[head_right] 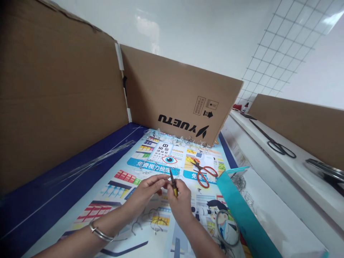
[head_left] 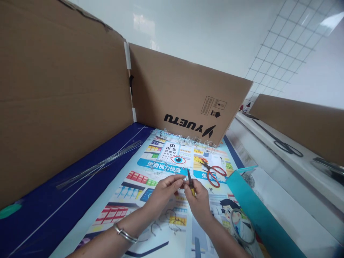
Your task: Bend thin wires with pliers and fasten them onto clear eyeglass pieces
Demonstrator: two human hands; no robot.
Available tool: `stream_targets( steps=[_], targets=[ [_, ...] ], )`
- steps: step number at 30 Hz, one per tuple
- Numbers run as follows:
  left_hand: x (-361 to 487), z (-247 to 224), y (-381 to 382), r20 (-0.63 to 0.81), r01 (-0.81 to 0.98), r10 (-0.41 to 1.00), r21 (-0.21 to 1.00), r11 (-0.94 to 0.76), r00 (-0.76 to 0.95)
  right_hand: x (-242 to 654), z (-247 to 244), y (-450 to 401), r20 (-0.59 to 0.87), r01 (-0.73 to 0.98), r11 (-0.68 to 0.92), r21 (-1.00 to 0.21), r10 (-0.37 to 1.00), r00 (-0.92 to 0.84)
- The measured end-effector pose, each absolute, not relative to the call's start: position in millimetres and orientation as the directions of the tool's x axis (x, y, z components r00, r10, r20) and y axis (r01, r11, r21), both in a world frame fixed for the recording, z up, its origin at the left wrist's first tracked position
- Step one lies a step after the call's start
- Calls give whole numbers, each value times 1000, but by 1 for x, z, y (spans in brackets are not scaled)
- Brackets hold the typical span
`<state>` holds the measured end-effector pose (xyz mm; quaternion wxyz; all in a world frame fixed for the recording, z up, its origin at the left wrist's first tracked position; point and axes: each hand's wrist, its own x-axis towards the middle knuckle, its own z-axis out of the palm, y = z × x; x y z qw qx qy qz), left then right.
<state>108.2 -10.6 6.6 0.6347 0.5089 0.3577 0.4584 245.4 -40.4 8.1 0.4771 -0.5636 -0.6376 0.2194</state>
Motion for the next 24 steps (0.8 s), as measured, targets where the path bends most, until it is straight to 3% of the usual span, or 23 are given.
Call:
stream_targets(
  steps=[7, 15, 18, 24],
  targets=[
    [111, 5, -10, 65, -155, 958, 988, -23, 278, 246, -6, -40, 504, 709, 405, -578, 860, -81],
    [119, -11, -7, 50, -140, 979, 990, -22, 198, 249, -26, -35, 601, 798, 497, -341, 768, -221],
    [117, -10, -6, 85, -131, 978, 989, -61, 191, 248, -25, -35, 580, 778, 523, -349, 772, -259],
    [103, 3, 5, 102, -55, 976, 994, -93, 190, 251, -3, -38, 559, 642, 514, -569, 814, -157]
  ],
)
